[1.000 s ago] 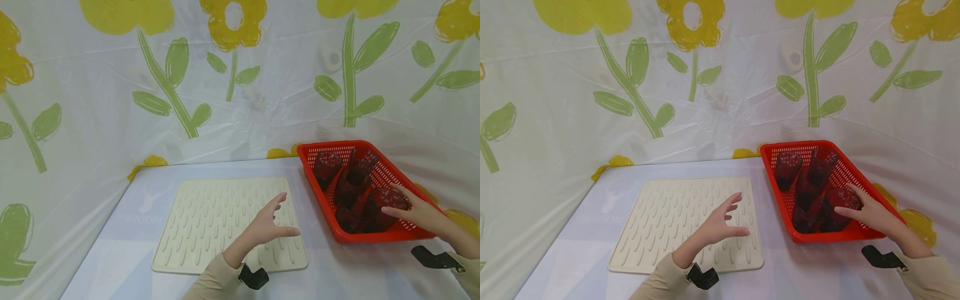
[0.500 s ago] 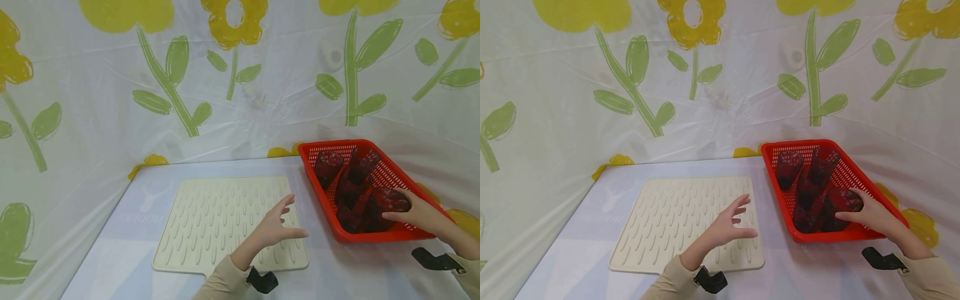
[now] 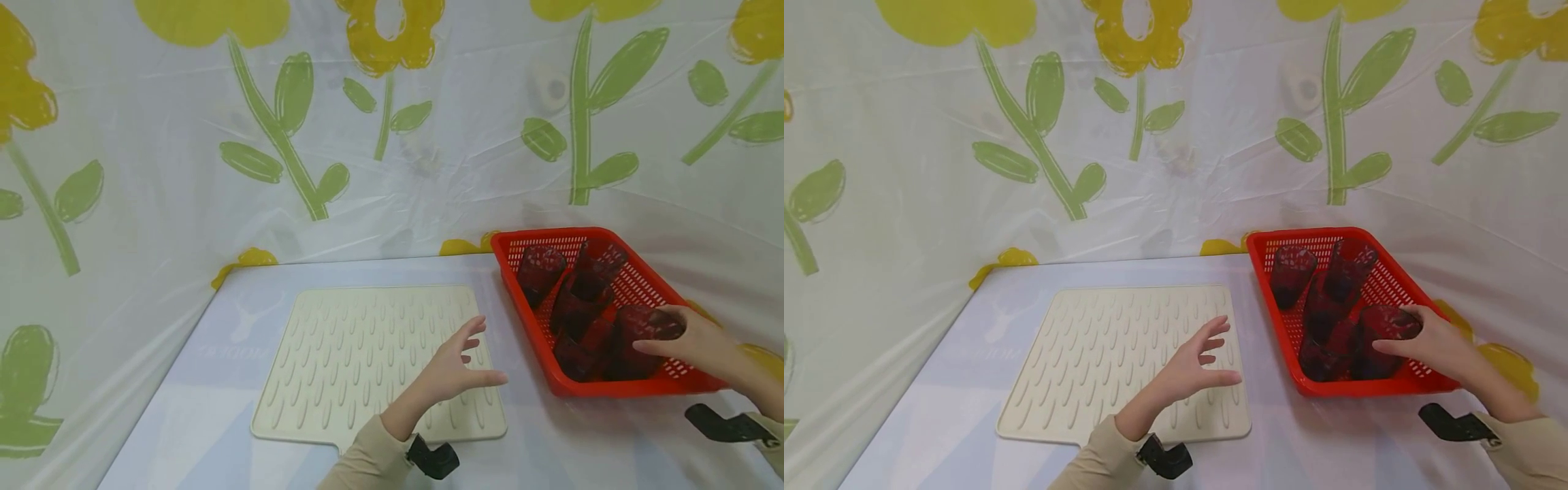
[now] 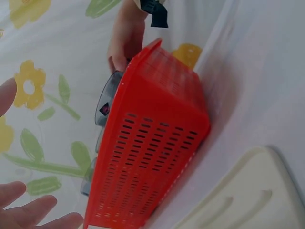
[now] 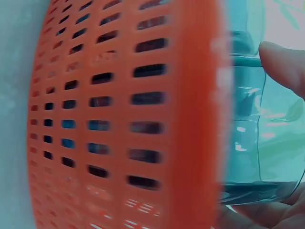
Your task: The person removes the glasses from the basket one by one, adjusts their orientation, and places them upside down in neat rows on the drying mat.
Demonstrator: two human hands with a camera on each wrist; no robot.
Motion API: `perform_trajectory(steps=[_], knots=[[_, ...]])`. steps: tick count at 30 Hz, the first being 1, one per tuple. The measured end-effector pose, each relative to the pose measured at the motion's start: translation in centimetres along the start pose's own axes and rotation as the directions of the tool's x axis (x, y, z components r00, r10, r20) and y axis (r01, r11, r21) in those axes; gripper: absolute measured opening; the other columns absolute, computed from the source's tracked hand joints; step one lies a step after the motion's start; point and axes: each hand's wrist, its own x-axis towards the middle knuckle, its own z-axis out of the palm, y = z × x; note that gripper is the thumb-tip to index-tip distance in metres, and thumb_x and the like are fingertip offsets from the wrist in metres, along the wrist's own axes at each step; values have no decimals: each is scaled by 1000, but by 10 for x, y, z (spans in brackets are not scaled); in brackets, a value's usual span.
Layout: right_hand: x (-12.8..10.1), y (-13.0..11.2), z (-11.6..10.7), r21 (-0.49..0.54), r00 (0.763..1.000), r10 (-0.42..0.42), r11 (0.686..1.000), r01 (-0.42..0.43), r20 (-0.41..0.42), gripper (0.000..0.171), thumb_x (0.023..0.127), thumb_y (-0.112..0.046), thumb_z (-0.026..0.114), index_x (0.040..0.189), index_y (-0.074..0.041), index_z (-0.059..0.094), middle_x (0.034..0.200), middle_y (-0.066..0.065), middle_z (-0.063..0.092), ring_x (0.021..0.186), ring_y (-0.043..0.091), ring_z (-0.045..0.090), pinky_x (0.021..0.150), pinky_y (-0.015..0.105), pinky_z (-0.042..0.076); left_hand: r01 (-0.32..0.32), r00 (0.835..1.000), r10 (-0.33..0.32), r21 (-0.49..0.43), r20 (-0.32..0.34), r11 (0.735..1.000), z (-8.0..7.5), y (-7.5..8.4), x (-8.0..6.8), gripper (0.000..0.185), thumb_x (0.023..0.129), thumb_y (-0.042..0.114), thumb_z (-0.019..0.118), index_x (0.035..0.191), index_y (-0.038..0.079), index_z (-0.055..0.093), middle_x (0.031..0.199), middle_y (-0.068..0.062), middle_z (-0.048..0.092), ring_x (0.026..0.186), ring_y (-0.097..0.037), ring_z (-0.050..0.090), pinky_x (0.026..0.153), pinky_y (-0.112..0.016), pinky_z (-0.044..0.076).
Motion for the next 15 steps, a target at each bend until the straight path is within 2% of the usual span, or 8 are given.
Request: perform_trajectory(steps=[1,4,5,7,8,11,14,15], knots=[[0,-2,-3,9,1000,2,1000,-2,3,84,79,-38,68,123,22,28,111,38,47,89,32,54,63,28,43,-3,1000,3,-4,0,1000,0,0,0,80,78,26,72,143,29,26,142,6,37,125,-13,41,99,-32,38],[1,-5,-13,41,999,41,998,-42,17,89,81,-39,66,126,23,21,112,40,42,89,32,52,63,31,47,-20,1000,20,-15,-1,1000,-1,1,2,78,79,26,71,143,27,27,142,5,38,124,-14,41,99,-32,38],[3,-3,-15,38,998,58,998,-58,0,91,81,-41,66,127,22,20,112,39,42,86,30,52,62,32,47,-22,1000,22,-20,-1,1000,-2,1,2,78,79,26,71,143,28,27,141,5,38,124,-14,41,98,-31,38],[6,3,-21,45,995,104,994,-104,4,96,82,-45,63,131,20,13,115,41,37,90,35,48,65,43,48,-27,1000,27,-30,-7,999,-2,2,2,77,79,26,71,142,27,27,141,5,39,124,-14,42,98,-30,39],[8,6,-21,48,992,124,991,-123,-25,99,81,-48,63,132,19,12,115,41,35,92,43,44,61,45,47,-32,999,32,-33,-10,999,-3,3,2,76,79,26,71,142,27,27,140,4,40,124,-14,42,98,-30,39],[13,13,-28,91,985,156,985,-149,-68,103,81,-51,61,134,17,6,118,40,31,94,46,40,58,46,49,-39,999,38,-44,-21,998,-5,5,3,76,80,24,70,142,26,28,140,4,40,124,-14,42,98,-30,38],[9,-1,-38,144,975,185,976,-166,-126,101,84,-49,58,135,17,1,121,41,25,95,46,38,65,54,48,-41,999,39,-61,-23,997,-7,6,4,75,80,24,70,142,25,28,139,4,40,123,-14,42,99,-31,38],[5,-10,-44,165,973,198,970,-177,-123,101,85,-48,56,135,17,-2,125,42,21,99,48,35,75,61,44,-40,999,38,-69,-21,997,-8,7,4,75,80,25,69,142,25,28,139,5,40,123,-14,42,99,-32,38]])
